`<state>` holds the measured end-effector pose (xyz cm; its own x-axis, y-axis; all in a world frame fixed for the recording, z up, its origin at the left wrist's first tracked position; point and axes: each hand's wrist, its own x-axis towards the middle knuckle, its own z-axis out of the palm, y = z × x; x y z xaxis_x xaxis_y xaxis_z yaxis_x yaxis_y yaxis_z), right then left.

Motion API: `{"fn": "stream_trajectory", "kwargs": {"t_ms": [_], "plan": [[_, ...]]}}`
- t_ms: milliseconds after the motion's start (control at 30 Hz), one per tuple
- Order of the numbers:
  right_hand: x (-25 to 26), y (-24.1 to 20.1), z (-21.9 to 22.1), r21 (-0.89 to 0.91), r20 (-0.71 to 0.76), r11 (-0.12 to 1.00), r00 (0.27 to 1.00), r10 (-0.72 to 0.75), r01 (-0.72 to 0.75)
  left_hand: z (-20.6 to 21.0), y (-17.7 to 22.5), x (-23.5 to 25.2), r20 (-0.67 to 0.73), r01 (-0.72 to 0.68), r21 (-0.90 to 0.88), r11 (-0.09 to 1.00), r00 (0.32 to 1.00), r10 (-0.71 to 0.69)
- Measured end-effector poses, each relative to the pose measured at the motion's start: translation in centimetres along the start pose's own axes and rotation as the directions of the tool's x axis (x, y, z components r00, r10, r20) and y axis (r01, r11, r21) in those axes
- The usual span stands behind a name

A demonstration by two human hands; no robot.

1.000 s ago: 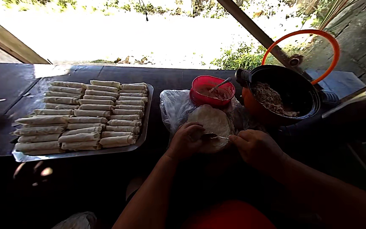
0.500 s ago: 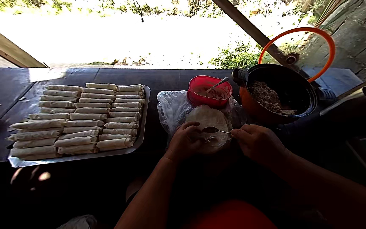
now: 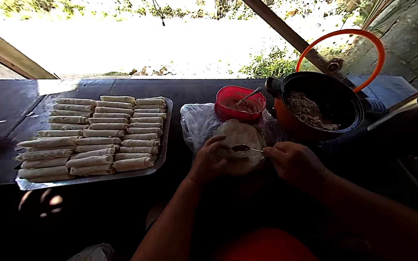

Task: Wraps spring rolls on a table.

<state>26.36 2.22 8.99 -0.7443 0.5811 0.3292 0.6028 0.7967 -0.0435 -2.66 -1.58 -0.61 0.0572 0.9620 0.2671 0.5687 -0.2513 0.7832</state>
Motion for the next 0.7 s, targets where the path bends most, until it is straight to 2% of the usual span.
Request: {"fn": "stream_trajectory", "kwargs": {"t_ms": [100,233,333,533,700], "plan": [[0.3,0.0,0.9,0.004,-0.012,1.0,1.0,0.017,-0.017,0.0,0.5,0.3,-0.051,0.102,0.045,0.994,0.994,-0.1],[0.4,-0.5,2.8,-0.001,-0.002,1.0,1.0,-0.013,0.013,0.0,0.8,0.6,-0.039,0.12,0.155,0.981,0.993,-0.115],[0.4,-0.6,2.8,0.02,0.016,0.999,1.0,-0.027,0.027,-0.2,1.0,0.8,-0.029,0.13,0.153,0.98,0.991,-0.127],[0.1,0.3,-0.3,0.042,0.026,0.996,0.997,-0.078,0.077,-0.5,1.1,0.9,-0.024,0.126,0.128,0.984,0.992,-0.124],[0.3,0.3,0.9,0.042,0.01,0.998,0.999,-0.038,0.038,-0.5,0.8,0.9,-0.012,0.12,0.083,0.989,0.993,-0.119]]}}
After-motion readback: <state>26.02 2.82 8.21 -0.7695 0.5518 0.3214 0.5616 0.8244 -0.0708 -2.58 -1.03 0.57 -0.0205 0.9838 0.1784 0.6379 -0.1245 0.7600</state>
